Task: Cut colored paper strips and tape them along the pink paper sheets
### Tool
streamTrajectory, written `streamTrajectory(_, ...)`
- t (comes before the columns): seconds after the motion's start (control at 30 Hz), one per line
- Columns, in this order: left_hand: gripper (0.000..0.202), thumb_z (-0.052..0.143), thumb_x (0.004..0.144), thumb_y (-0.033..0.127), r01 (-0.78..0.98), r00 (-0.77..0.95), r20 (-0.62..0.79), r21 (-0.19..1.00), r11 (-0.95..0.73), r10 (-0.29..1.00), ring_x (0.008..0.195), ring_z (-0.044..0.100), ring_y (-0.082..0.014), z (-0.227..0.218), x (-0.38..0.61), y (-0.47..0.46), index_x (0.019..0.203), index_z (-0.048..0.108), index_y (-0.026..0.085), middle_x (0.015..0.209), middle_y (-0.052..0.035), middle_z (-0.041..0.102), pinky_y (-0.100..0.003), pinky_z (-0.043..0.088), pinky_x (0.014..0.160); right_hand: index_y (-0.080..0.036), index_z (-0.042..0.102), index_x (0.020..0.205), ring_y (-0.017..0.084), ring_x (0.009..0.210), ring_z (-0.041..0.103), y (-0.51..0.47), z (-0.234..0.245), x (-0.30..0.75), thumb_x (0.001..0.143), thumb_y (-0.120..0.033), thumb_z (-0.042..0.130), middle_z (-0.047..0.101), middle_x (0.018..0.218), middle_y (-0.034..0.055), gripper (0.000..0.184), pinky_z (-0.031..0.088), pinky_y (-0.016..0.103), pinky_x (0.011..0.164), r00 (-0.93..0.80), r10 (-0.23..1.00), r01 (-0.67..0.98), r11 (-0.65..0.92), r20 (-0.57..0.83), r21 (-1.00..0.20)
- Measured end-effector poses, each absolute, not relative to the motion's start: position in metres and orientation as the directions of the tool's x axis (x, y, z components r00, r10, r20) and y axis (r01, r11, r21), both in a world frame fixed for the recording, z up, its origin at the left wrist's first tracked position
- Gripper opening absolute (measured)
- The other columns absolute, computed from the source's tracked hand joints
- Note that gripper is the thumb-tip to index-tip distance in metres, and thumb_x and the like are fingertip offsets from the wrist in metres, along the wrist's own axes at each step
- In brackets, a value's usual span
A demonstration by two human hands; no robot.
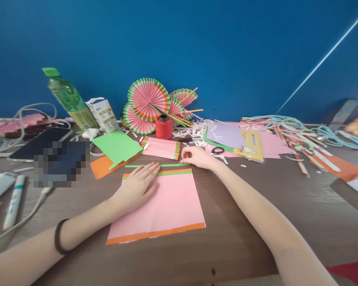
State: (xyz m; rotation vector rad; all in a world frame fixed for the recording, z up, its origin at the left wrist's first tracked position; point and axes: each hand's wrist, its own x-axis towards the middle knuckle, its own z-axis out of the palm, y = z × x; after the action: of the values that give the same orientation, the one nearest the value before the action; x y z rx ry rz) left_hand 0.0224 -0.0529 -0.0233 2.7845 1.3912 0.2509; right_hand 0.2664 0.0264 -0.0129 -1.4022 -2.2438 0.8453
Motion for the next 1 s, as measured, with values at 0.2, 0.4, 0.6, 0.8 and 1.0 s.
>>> streamTrajectory(0.2,0.048,0.031,0.087,0.029,0.791,0.589,0.164,0.083,-0.606,0.791,0.129,0.033,-0.0201,-0.024,0.0225,-0.054,0.132,0.039,0.013,0.139,-0.0083,0.037,-0.04,0.027,0.106,-0.018,0.053,0.068,0.011,0.056,0.042,0.0278,-0.0144,0.2673,0.066,-0.039,0.061,0.047,0.06,-0.0028,0.023,0.031,0.023,0.054,-0.444,0.896,0.69,0.332,-0.014,-0.643)
streamTrajectory(0.4,0.048,0.031,0.087,0.03,0.795,0.587,0.163,0.071,-0.602,0.793,0.128,0.034,-0.0197,-0.0223,0.0226,-0.0537,0.131,0.04,0.013,0.138,-0.0081,0.038,-0.039,0.028,0.106,-0.018,0.052,0.067,0.011,0.057,0.042,0.0273,-0.0144,0.2668,0.066,-0.038,0.061,0.047,0.06,-0.003,0.022,0.031,0.024,0.054,-0.447,0.894,0.686,0.335,-0.01,-0.646)
streamTrajectory(0.6,0.049,0.032,0.087,0.03,0.799,0.582,0.148,0.077,-0.596,0.799,0.129,0.033,-0.0199,-0.0213,0.0228,-0.0538,0.131,0.039,0.011,0.139,-0.0087,0.037,-0.038,0.028,0.106,-0.018,0.051,0.067,0.011,0.057,0.041,0.0257,-0.0116,0.2656,0.066,-0.037,0.061,0.046,0.06,-0.0033,0.022,0.03,0.023,0.054,-0.447,0.894,0.688,0.331,-0.018,-0.646)
streamTrajectory(0.8,0.048,0.032,0.087,0.03,0.799,0.581,0.157,0.08,-0.596,0.799,0.128,0.034,-0.02,-0.0222,0.0228,-0.0541,0.131,0.04,0.011,0.138,-0.0089,0.038,-0.038,0.029,0.105,-0.018,0.051,0.067,0.011,0.056,0.041,0.0247,-0.0109,0.2654,0.066,-0.036,0.062,0.045,0.06,-0.0035,0.021,0.03,0.023,0.053,-0.447,0.894,0.691,0.331,-0.019,-0.643)
streamTrajectory(1.0,0.048,0.032,0.087,0.03,0.794,0.586,0.175,0.073,-0.604,0.791,0.127,0.035,-0.0199,-0.0231,0.022,-0.0537,0.13,0.041,0.013,0.138,-0.0084,0.039,-0.038,0.029,0.105,-0.018,0.051,0.068,0.011,0.057,0.041,0.0255,-0.0108,0.2658,0.066,-0.036,0.061,0.045,0.06,-0.0036,0.021,0.03,0.022,0.053,-0.452,0.892,0.689,0.334,-0.02,-0.643)
